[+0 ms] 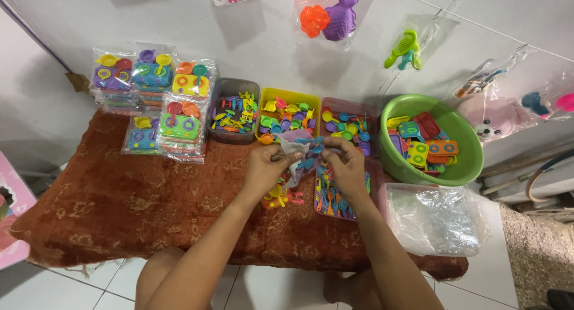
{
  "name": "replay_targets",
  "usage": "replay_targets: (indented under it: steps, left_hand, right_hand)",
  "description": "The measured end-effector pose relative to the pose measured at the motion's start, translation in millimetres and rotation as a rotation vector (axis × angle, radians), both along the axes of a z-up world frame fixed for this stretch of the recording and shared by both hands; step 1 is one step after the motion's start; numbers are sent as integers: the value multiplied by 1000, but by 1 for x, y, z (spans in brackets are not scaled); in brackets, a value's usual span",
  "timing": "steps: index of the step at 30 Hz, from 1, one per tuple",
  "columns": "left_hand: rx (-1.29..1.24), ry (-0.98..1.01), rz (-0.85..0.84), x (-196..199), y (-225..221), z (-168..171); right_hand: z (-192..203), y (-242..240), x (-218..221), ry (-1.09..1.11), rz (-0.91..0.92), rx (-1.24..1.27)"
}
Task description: Sorting small plastic toys and placing them into small plastic bags.
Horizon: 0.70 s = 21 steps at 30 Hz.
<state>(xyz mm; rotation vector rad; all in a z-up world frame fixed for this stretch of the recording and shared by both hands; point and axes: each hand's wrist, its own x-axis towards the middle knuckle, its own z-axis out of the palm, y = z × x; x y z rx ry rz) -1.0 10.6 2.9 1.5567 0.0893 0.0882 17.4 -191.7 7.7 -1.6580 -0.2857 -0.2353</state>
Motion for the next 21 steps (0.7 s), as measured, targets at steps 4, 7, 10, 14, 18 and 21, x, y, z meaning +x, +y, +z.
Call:
replay_targets:
  steps: [4,7,10,14,18,21]
  left_hand:
    - [54,3,-53,-13,0,17]
    - [131,-53,-29,-4,4,-1]
    - [54,-43,120,-9,12,13]
    - [55,-21,236,6,32,2]
    - [66,37,210,9,43,-17]
    - [-115,131,151,-3,29,-5]
  right_hand:
    - [12,12,-12,78,-33,17]
    - [7,9,-6,94,-29,31]
    - [2,5,0,140,-29,103]
    - [-5,4,4,199,-36,83]
    - [-6,14,0,281,23,188]
    - [8,29,-8,320,102,352]
